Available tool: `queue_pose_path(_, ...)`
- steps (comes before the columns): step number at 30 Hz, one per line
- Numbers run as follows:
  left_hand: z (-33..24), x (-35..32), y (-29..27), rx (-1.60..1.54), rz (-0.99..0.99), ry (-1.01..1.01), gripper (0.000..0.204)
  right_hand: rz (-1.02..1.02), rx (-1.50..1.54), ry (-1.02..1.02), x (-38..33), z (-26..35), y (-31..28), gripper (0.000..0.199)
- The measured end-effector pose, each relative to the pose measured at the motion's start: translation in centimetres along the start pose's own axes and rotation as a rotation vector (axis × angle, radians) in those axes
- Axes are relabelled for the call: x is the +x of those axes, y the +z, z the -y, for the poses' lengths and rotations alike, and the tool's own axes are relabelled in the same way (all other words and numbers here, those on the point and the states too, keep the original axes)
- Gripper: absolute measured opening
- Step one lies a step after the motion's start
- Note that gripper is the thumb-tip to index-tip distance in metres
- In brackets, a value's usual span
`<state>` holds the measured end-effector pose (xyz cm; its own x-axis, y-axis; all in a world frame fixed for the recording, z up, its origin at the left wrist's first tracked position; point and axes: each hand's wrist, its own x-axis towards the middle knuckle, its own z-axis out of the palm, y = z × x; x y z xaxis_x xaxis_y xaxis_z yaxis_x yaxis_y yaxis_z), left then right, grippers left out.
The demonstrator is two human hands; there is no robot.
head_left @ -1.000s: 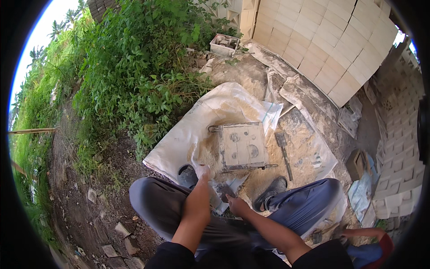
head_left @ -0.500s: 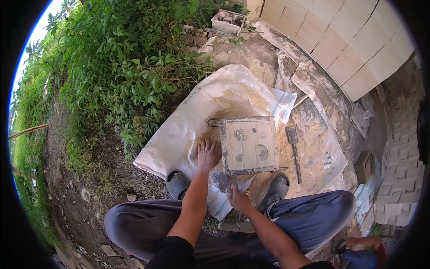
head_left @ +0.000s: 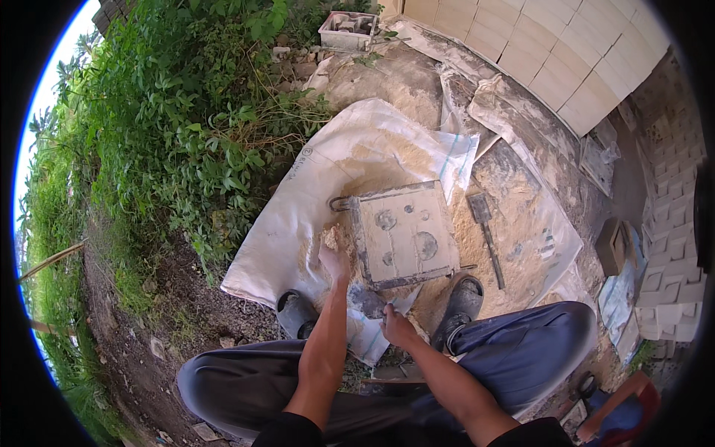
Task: The person sits on the ground and uses a metal mold to form bricks from a granular material. They fill the mold, level the surface with a straight edge, and then flip the mold to release the formed brick onto a nearby stack.
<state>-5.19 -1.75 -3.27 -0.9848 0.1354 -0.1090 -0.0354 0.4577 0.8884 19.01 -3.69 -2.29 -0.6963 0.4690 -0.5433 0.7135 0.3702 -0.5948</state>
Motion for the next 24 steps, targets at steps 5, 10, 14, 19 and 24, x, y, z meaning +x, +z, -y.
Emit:
queue_pose_path(5, -8.6, -3.0, 0.5, -0.307, 0.174, -0.104, 0.050, 0.003, 0.004, -0.031, 0.1, -0.1, 0.6, 0.041)
queue_pose_path(10, -7.2, -2.9, 1.0, -0.189, 0.252, 0.252, 0.039, 0.039, -0.058, -0.026, 0.2, 0.2, 0.7, 0.052)
queue_pose_path(14, -6.4, -2.3, 0.8, 0.117, 0.196, 0.604, 0.040, 0.066, -0.183, 0.116, -0.5, 3.1, -2.5, 0.036)
queue_pose_path(19, -7.2, -0.3, 3.7, 0.719, 0.246, 0.857, 0.050, 0.465, 0.019, 0.326, 2.6, -1.3, -16.8, 0.024)
queue_pose_path(24, -6.0, 0.5, 5.6, 0.685, 0.245, 0.761, 0.048, -1.001, 0.163, 0.489, 4.7, -8.9, -25.0, 0.027)
